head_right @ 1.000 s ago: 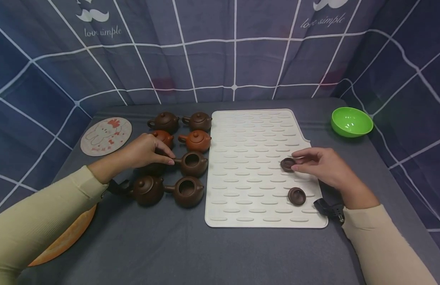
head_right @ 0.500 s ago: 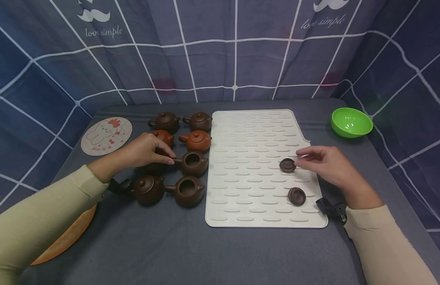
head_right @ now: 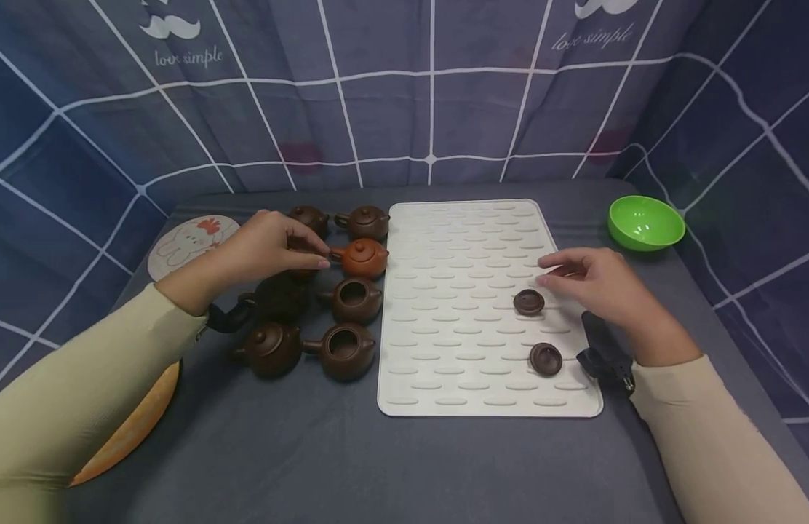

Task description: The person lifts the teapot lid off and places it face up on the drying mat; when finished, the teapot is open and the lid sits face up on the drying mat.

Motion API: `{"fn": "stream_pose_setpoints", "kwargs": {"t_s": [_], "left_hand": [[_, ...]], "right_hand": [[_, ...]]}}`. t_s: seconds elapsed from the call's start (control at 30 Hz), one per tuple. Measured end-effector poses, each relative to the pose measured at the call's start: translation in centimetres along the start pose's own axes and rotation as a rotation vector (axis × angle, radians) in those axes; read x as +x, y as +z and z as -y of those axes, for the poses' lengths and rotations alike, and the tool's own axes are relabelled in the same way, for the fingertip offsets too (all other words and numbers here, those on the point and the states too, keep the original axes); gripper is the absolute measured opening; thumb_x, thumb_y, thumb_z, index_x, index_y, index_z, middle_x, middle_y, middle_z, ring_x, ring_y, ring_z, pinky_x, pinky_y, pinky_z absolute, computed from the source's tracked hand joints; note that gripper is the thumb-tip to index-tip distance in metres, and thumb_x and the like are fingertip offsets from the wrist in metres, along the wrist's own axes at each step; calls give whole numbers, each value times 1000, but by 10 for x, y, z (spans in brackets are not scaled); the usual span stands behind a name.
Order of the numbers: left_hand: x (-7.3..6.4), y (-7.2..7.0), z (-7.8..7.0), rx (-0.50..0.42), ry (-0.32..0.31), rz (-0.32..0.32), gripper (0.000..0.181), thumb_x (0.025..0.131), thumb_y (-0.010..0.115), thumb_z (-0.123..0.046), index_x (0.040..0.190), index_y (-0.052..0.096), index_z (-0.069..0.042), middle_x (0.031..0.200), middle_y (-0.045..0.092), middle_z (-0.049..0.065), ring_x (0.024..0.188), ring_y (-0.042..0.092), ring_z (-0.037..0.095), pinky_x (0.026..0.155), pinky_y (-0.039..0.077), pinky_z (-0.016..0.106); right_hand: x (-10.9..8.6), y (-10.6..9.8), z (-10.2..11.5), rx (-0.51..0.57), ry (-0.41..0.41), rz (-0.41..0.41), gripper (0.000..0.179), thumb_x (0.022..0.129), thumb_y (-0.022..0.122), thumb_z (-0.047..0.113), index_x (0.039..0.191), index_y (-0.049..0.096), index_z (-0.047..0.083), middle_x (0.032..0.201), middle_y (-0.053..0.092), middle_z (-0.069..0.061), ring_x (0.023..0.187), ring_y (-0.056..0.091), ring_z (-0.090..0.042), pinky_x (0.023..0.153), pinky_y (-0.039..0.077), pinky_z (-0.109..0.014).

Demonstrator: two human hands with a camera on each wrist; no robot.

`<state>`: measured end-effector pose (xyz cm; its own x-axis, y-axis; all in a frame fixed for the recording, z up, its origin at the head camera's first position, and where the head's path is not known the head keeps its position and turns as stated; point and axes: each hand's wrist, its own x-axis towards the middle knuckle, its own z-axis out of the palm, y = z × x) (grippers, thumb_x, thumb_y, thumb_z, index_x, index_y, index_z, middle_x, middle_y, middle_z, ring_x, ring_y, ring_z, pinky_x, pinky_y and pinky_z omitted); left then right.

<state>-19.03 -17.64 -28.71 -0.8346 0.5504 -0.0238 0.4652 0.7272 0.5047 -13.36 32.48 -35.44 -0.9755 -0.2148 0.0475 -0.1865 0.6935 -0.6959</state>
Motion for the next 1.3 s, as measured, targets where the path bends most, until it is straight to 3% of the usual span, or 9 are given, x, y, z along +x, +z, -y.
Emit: {"fn": "stream_pose_setpoints", "kwargs": {"t_s": [0.13,0.33,0.43,0.63,0.97,1.2,1.3], "left_hand": [[13,-7,-2,-2,-24,-65,20,93,86,-26,109,84,-14,106,77,0,101,68,20,89,54,46],[29,-2,12,-37,-84,-71,23,94,85,-24,111,83,-10,112,76,4,107,67,24,95,52,47],[30,4,20,-52,-109,-63,23,94,85,-24,112,83,-10,112,76,5,109,66,25,97,51,47],[26,12,23,-78,-117,-98,25,92,87,-27,111,83,-11,115,75,5,110,66,25,97,51,48],[26,18,25,-87,-164,-119,29,93,86,-25,117,81,-10,119,73,7,117,62,30,102,48,50],[32,17,31,-55,-166,-61,28,92,87,-23,116,82,-8,114,76,5,115,64,29,102,49,48],[34,17,33,-32,-163,-40,28,92,87,-21,116,82,-7,111,77,4,112,64,28,100,50,48]], "right_hand": [[19,2,19,-42,-33,44,38,98,81,25,129,74,6,114,76,-11,94,70,-12,70,50,-22],[52,19,54,-111,-146,157,34,98,80,23,126,75,4,107,76,-6,98,73,-25,82,57,-37],[71,31,71,-138,-248,198,31,97,81,19,123,76,3,106,76,-7,98,73,-27,85,58,-46],[103,51,105,-202,-414,233,26,96,82,17,117,78,3,112,76,-8,96,74,-25,87,57,-44],[134,87,154,-222,-477,342,32,98,79,21,122,76,2,119,74,-9,105,71,-26,92,55,-40],[155,116,171,-262,-545,367,35,98,78,22,124,74,-1,122,73,-14,108,69,-29,94,53,-42],[162,125,175,-272,-537,369,37,99,79,23,126,73,-1,122,73,-13,110,68,-28,96,52,-41]]}}
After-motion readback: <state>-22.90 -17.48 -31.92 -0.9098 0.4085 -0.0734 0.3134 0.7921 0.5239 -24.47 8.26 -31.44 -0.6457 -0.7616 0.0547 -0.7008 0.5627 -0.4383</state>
